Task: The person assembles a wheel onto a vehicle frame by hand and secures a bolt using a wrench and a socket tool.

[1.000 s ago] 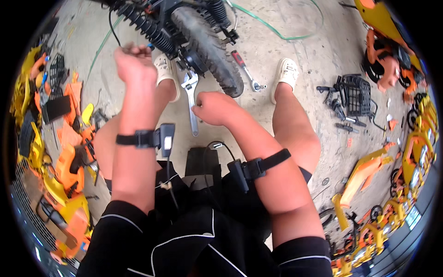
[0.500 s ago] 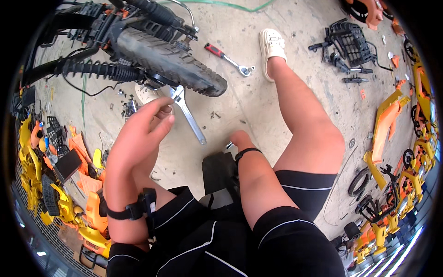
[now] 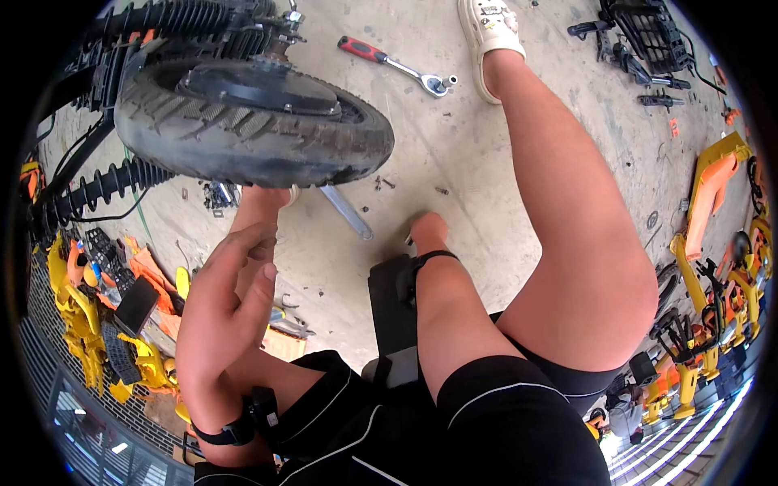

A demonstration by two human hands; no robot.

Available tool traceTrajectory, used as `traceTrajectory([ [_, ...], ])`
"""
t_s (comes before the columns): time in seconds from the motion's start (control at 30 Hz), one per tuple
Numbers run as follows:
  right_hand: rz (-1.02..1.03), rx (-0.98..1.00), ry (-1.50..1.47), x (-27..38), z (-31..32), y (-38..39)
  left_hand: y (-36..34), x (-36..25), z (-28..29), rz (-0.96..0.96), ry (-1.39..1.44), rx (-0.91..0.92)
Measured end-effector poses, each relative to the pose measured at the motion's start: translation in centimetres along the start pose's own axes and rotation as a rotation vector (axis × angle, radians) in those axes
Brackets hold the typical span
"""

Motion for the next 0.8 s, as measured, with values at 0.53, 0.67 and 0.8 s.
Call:
traceTrajectory([
  [0.53, 0.566, 0.113, -0.319, 11.8, 16.1, -2.0, -2.2, -6.5, 3.3, -0.211, -0.135, 0.093],
  [0.67, 0.440, 0.354, -0.958, 12.2, 23.5, 1.0, -2.1, -9.2, 4.2, -0.348, -0.073, 0.034],
  [0.8, 0.593, 0.362, -1.233, 14.9, 30.3, 3.5, -2.4, -11.2, 5.2, -0.367, -0.141, 0.093],
])
Point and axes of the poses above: each hand's wrist, its own y-axis away from the middle knuckle, its own z-axis out of the back of the hand, x = y × z, the point moved 8 cm from there along -y, towards the middle knuckle, and after that the axes turned 1 degree about -y, right-handed, at the moved point
